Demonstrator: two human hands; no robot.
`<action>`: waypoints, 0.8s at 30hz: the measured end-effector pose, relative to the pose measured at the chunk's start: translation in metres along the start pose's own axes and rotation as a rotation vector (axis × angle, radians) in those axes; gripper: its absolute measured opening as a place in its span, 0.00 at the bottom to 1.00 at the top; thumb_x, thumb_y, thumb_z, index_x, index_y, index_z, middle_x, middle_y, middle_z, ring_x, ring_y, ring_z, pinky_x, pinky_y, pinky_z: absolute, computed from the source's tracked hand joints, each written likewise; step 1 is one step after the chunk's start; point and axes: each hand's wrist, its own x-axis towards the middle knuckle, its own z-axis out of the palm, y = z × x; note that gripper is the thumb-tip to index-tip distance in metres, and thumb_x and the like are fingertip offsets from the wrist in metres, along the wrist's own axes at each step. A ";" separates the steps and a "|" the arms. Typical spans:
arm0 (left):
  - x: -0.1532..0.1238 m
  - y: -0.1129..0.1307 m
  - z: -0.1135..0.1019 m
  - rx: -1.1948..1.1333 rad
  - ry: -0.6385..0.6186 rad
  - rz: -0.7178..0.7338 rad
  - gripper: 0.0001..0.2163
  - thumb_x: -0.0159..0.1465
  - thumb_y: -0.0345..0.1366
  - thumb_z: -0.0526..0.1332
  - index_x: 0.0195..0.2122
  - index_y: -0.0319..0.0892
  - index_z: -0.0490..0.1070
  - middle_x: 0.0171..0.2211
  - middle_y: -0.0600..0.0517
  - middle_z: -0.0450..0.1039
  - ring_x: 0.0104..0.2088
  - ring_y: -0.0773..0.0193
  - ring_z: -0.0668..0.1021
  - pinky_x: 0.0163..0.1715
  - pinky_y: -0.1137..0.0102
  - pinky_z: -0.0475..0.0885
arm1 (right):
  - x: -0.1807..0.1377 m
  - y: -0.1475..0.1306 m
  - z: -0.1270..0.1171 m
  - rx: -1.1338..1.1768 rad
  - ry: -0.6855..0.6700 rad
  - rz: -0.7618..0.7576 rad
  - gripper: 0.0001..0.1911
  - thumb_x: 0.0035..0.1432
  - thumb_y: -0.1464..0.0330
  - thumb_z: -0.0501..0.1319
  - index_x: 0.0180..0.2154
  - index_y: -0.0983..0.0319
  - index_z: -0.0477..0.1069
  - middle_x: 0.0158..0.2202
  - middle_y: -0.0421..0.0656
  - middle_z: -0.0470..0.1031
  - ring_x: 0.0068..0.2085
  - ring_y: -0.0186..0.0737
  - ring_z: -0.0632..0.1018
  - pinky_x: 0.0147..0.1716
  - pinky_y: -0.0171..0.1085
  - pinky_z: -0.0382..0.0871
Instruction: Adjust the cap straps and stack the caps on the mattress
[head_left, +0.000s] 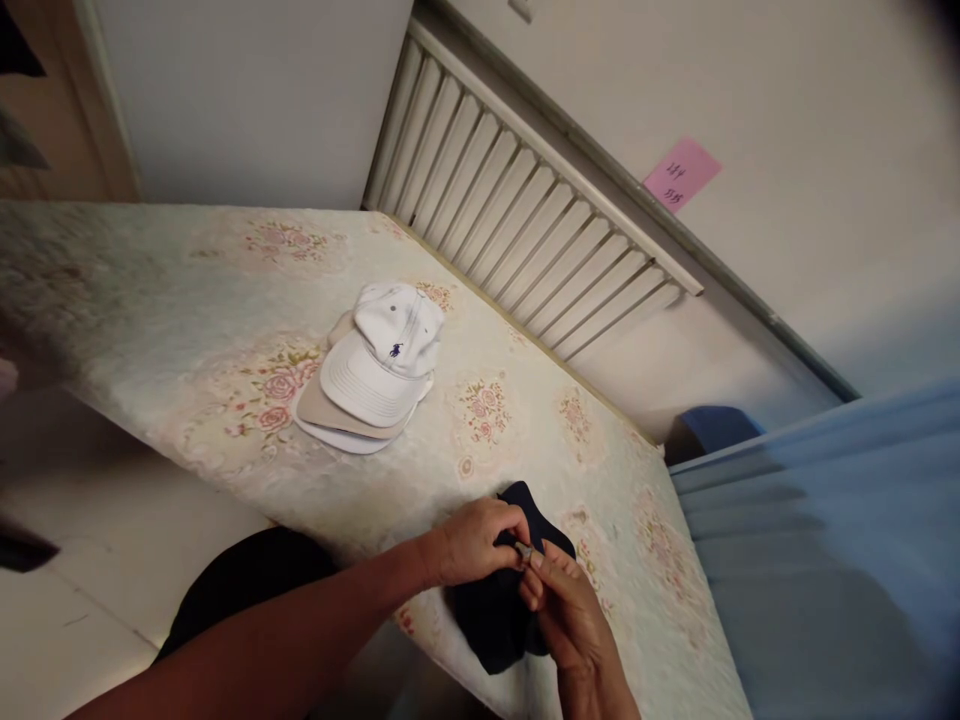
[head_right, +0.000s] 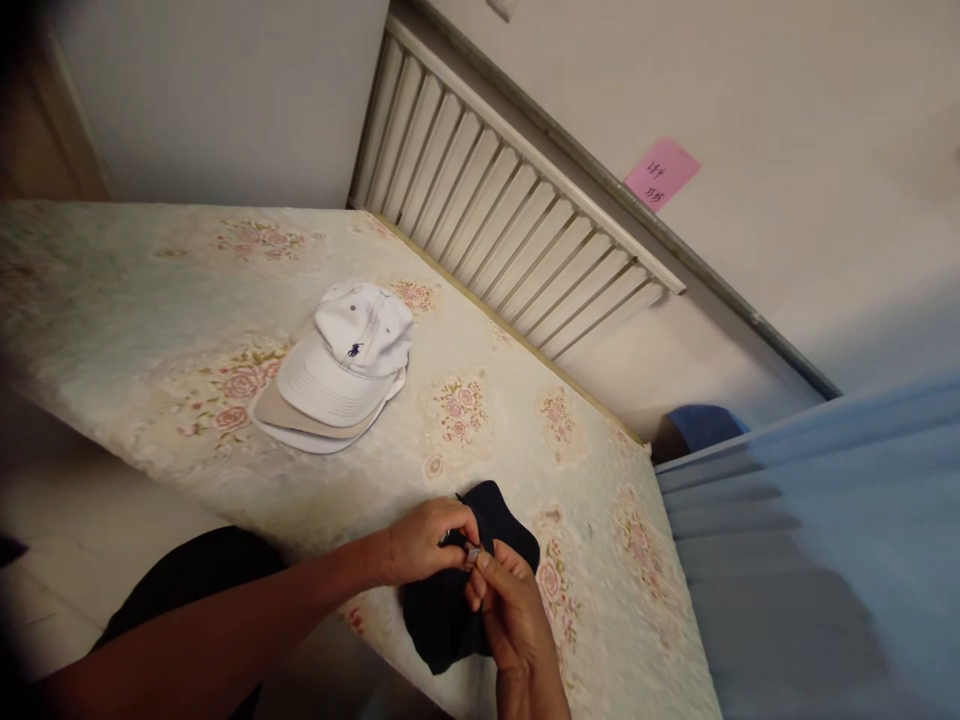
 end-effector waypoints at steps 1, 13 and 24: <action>0.000 0.000 0.000 0.019 -0.010 0.012 0.07 0.53 0.33 0.67 0.33 0.42 0.73 0.32 0.55 0.75 0.35 0.65 0.74 0.39 0.72 0.64 | 0.000 -0.001 0.001 0.005 0.005 0.001 0.14 0.40 0.68 0.74 0.24 0.65 0.70 0.15 0.32 0.63 0.17 0.23 0.60 0.16 0.25 0.55; -0.002 0.006 -0.008 -0.146 -0.022 -0.131 0.10 0.51 0.34 0.68 0.34 0.41 0.72 0.30 0.56 0.73 0.32 0.68 0.74 0.33 0.75 0.64 | -0.009 -0.006 -0.002 -0.414 -0.025 -0.119 0.16 0.49 0.57 0.67 0.25 0.63 0.70 0.21 0.38 0.68 0.25 0.32 0.67 0.27 0.31 0.62; 0.015 -0.011 -0.021 -0.399 0.198 -0.303 0.09 0.49 0.32 0.65 0.31 0.40 0.68 0.27 0.56 0.68 0.31 0.68 0.70 0.33 0.73 0.63 | -0.039 -0.014 -0.032 -0.880 -0.074 -0.080 0.12 0.48 0.62 0.62 0.35 0.61 0.74 0.27 0.38 0.68 0.30 0.37 0.67 0.30 0.34 0.59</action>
